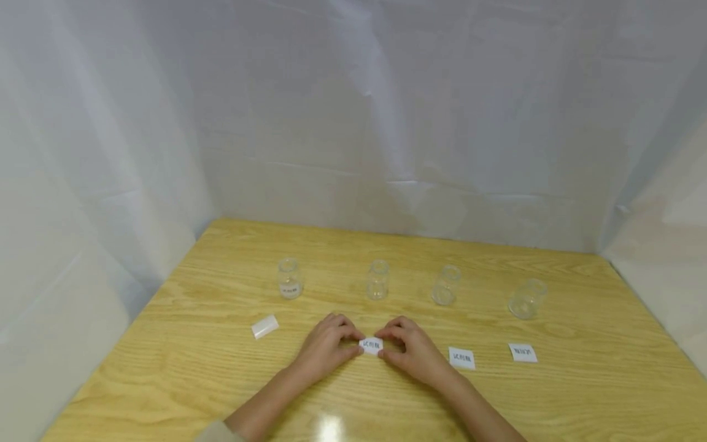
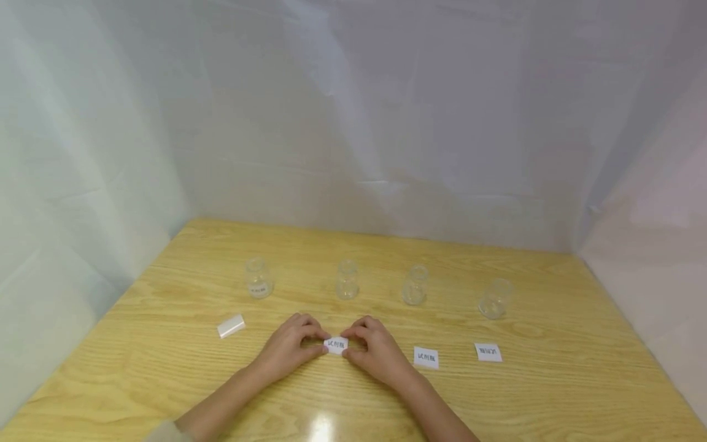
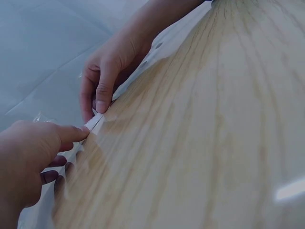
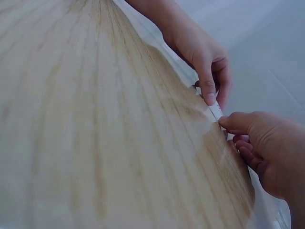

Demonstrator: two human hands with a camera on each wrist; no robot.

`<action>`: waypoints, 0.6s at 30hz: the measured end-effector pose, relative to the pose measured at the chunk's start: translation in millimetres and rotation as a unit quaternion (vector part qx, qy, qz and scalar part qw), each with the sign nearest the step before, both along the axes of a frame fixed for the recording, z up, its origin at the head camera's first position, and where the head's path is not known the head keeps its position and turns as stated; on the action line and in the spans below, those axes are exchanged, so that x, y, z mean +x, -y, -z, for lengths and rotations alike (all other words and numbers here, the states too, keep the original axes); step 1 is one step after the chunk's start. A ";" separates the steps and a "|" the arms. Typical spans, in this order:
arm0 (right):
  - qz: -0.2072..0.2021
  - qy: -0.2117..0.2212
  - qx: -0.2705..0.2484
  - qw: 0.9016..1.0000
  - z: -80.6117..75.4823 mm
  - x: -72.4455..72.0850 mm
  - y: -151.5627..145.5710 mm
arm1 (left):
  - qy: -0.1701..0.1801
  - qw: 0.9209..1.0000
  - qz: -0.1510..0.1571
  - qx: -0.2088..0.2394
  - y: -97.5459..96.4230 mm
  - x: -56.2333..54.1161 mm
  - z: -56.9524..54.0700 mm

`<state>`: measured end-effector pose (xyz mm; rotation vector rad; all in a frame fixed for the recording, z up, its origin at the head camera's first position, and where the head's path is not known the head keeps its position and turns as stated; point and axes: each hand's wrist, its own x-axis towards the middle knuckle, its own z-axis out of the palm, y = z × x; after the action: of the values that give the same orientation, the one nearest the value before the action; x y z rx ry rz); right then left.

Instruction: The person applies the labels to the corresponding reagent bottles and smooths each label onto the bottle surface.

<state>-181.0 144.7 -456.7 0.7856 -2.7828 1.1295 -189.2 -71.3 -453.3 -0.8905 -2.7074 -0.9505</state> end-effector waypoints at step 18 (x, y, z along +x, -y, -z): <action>0.019 0.025 -0.115 0.993 1.5 -1.1 3.3 | 0.091 0.989 -0.014 0.119 -4.5 -2.0 1.3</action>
<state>-182.1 141.4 -458.2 0.6860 -2.6284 1.4476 -191.2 -66.8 -454.6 -0.7510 -2.6639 -1.3769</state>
